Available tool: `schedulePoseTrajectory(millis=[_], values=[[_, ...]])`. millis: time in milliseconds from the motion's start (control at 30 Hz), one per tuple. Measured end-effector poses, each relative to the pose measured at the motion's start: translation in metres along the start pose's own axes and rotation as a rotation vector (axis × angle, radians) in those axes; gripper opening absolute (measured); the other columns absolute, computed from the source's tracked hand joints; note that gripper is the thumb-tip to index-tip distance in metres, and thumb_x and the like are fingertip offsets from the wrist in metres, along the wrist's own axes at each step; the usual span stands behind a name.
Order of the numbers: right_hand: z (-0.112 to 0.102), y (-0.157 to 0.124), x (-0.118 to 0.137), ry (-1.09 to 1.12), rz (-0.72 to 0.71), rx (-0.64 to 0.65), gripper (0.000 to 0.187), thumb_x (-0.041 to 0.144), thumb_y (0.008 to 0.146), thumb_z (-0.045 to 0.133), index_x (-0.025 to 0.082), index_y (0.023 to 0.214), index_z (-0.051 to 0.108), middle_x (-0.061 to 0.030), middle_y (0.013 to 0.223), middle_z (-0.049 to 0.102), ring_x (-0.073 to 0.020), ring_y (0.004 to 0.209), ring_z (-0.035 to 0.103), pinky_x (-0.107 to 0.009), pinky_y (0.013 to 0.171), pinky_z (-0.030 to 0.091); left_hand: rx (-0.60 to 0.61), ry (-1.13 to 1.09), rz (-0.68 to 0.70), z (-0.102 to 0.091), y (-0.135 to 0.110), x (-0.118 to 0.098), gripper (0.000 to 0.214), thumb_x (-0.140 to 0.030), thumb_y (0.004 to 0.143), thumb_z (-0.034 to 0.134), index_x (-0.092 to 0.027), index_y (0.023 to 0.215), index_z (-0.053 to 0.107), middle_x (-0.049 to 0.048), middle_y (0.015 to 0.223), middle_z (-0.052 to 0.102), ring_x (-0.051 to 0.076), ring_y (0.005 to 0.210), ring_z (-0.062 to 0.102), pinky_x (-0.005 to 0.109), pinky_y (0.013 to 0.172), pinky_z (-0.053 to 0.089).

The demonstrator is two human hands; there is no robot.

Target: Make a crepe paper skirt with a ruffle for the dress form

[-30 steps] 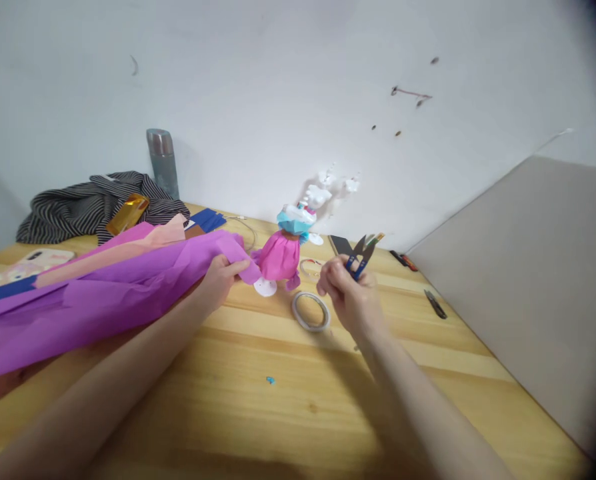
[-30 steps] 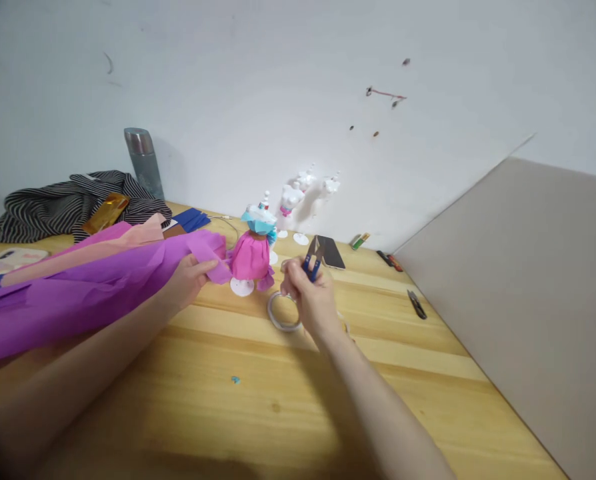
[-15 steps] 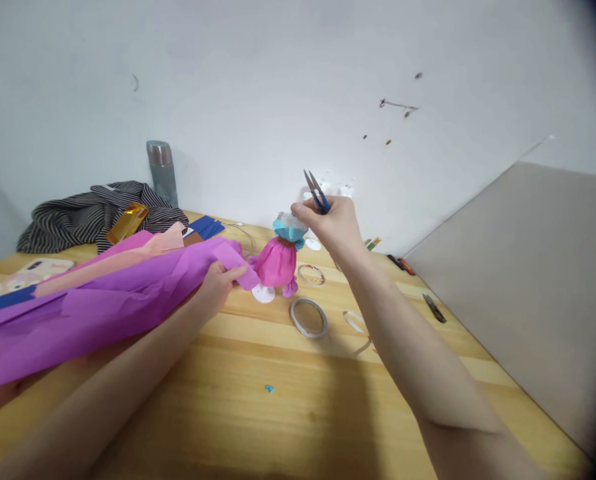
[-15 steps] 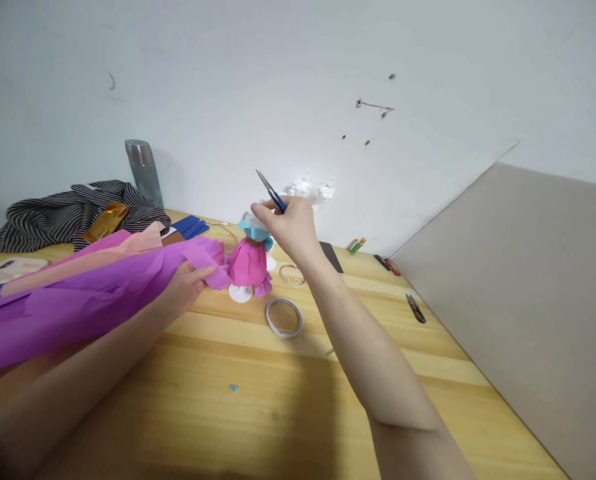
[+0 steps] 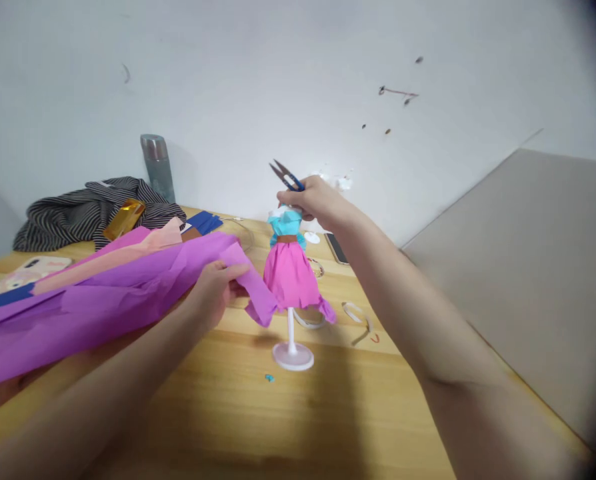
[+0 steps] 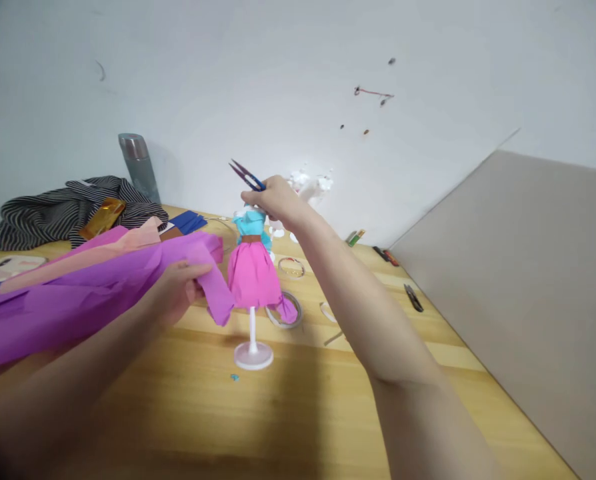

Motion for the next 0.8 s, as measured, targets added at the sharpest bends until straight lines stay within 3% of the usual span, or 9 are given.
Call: schedulePoseTrajectory(millis=[200, 400, 500, 667, 800], values=[[0.044, 0.012, -0.016, -0.096, 0.050, 0.283, 0.032, 0.017, 0.081, 0.060, 0.018, 0.055, 0.041, 0.0085, 0.038, 0.032, -0.0045, 0.035, 0.028, -0.020, 0.035, 0.020, -0.052, -0.074, -0.133, -0.007, -0.049, 0.021, 0.021, -0.023, 0.063, 0.075, -0.013, 0.073, 0.060, 0.0034, 0.067, 0.068, 0.017, 0.062, 0.064, 0.031, 0.065, 0.051], [0.102, 0.015, -0.022, -0.332, -0.121, 0.630, 0.030, 0.016, 0.082, 0.056, 0.018, 0.057, 0.040, 0.0085, 0.043, 0.034, -0.0045, 0.038, 0.031, -0.018, 0.037, 0.025, -0.036, -0.019, -0.265, -0.020, -0.083, 0.043, 0.025, -0.024, 0.065, 0.076, -0.011, 0.083, 0.066, 0.0070, 0.075, 0.071, 0.018, 0.070, 0.066, 0.028, 0.068, 0.051], [0.123, 0.014, -0.019, -0.388, -0.191, 0.750, 0.031, 0.020, 0.079, 0.061, 0.017, 0.055, 0.043, 0.0080, 0.045, 0.036, -0.0048, 0.040, 0.033, -0.019, 0.039, 0.025, -0.058, -0.037, -0.321, -0.030, -0.088, 0.047, 0.027, -0.029, 0.070, 0.071, -0.014, 0.092, 0.065, 0.0073, 0.089, 0.071, 0.019, 0.073, 0.067, 0.030, 0.065, 0.053], [0.152, 0.013, -0.010, -0.503, -0.305, 0.862, 0.029, 0.023, 0.075, 0.067, 0.016, 0.054, 0.049, 0.0071, 0.045, 0.039, -0.0066, 0.043, 0.035, -0.022, 0.044, 0.024, -0.216, -0.115, -0.380, -0.049, -0.082, 0.039, 0.021, -0.035, 0.082, 0.051, -0.016, 0.080, 0.059, 0.0065, 0.075, 0.070, 0.022, 0.066, 0.068, 0.034, 0.063, 0.054], [0.174, 0.006, -0.001, -0.499, -0.358, 0.904, 0.022, 0.015, 0.070, 0.069, 0.015, 0.055, 0.053, 0.0078, 0.047, 0.042, -0.0073, 0.050, 0.038, -0.022, 0.048, 0.025, -0.113, 0.015, -0.514, -0.049, -0.071, 0.046, 0.038, -0.048, 0.083, 0.050, -0.012, 0.081, 0.062, 0.0083, 0.070, 0.069, 0.020, 0.059, 0.066, 0.030, 0.056, 0.052]])
Point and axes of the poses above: each hand's wrist, its own y-axis towards the middle knuckle, its own z-axis out of the palm, x = y × z, the point moved 3 cm from there along y, towards the middle knuckle
